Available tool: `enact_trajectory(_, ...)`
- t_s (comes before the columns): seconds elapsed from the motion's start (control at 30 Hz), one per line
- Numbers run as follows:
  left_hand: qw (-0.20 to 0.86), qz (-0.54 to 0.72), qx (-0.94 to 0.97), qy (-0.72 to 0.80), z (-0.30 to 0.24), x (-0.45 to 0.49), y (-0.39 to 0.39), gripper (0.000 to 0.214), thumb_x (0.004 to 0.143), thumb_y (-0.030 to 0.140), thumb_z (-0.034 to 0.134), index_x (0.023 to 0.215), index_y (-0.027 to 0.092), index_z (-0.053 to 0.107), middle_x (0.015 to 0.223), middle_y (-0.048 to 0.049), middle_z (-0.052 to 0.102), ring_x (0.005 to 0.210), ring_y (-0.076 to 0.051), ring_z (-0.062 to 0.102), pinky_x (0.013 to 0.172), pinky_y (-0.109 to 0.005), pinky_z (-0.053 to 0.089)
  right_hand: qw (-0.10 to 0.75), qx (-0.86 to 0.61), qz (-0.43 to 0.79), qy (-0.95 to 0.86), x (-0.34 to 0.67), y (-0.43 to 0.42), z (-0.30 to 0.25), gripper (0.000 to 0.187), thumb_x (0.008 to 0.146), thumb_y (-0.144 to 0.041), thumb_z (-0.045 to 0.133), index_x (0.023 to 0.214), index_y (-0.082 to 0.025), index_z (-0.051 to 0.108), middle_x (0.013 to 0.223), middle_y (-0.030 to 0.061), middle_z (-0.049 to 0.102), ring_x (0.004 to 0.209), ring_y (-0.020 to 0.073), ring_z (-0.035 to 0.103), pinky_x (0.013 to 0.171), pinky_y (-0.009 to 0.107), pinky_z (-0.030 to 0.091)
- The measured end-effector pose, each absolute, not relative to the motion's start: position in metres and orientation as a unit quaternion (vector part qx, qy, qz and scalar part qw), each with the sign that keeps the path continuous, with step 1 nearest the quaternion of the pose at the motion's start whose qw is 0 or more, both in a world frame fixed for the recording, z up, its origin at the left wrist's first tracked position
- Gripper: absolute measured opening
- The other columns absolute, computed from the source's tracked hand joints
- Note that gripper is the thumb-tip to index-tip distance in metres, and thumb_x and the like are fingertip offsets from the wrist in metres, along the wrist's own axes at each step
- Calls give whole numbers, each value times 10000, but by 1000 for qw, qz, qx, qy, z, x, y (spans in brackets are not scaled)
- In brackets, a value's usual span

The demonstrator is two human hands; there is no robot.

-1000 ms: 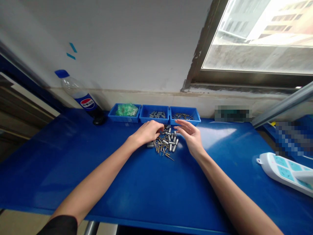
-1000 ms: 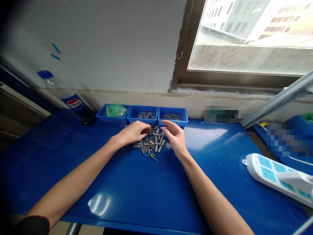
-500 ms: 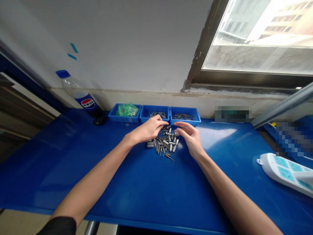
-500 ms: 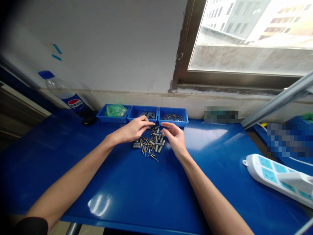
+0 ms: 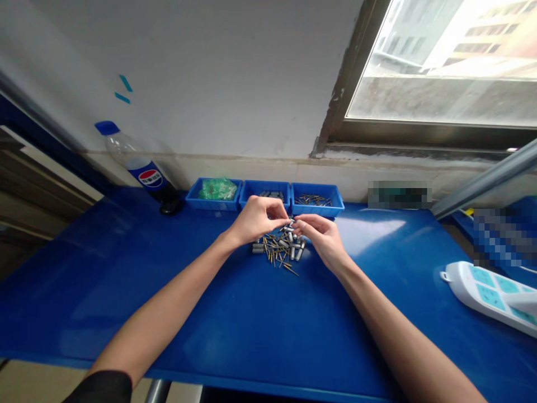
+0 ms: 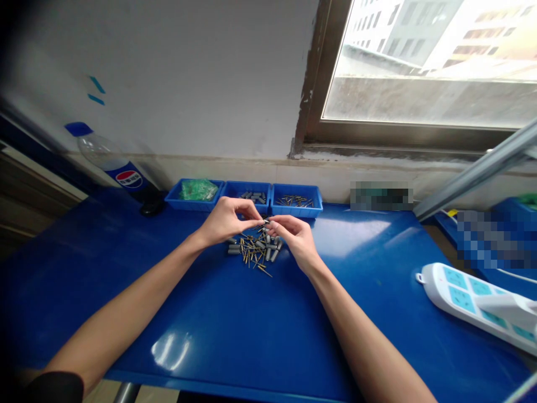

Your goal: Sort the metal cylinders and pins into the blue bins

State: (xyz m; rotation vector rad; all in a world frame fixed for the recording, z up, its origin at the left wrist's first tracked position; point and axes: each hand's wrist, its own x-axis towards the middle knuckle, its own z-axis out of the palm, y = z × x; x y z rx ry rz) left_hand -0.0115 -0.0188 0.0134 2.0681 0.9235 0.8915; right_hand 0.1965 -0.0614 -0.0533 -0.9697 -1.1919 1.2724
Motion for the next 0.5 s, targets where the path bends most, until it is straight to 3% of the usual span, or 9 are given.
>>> enact_trajectory(0.17, 352, 333, 799, 356, 11, -10, -20, 103, 823, 242, 796, 788, 149, 769, 776, -45, 789, 712, -169, 741, 668, -255, 564, 535, -424, 530, -502, 197, -60, -56, 284, 775, -445, 880, 955, -238, 810, 842, 33, 803, 766, 209, 725, 787, 376, 572)
enact_trajectory(0.4, 363, 328, 801, 345, 10, -8, -22, 91, 825, 233, 802, 811, 147, 777, 804, -51, 800, 748, -182, 758, 702, -259, 575, 533, -416, 533, -509, 198, -59, -56, 249, 789, -433, 874, 942, -242, 824, 810, 28, 792, 739, 204, 705, 744, 362, 558)
enact_trajectory(0.5, 309, 303, 828, 355, 10, -10, -18, 127, 884, 286, 765, 880, 162, 792, 861, -49, 814, 792, -191, 767, 741, -269, 578, 554, -441, 499, -499, 200, -58, -56, 266, 776, -442, 883, 932, -235, 824, 791, 31, 787, 720, 211, 706, 749, 381, 571)
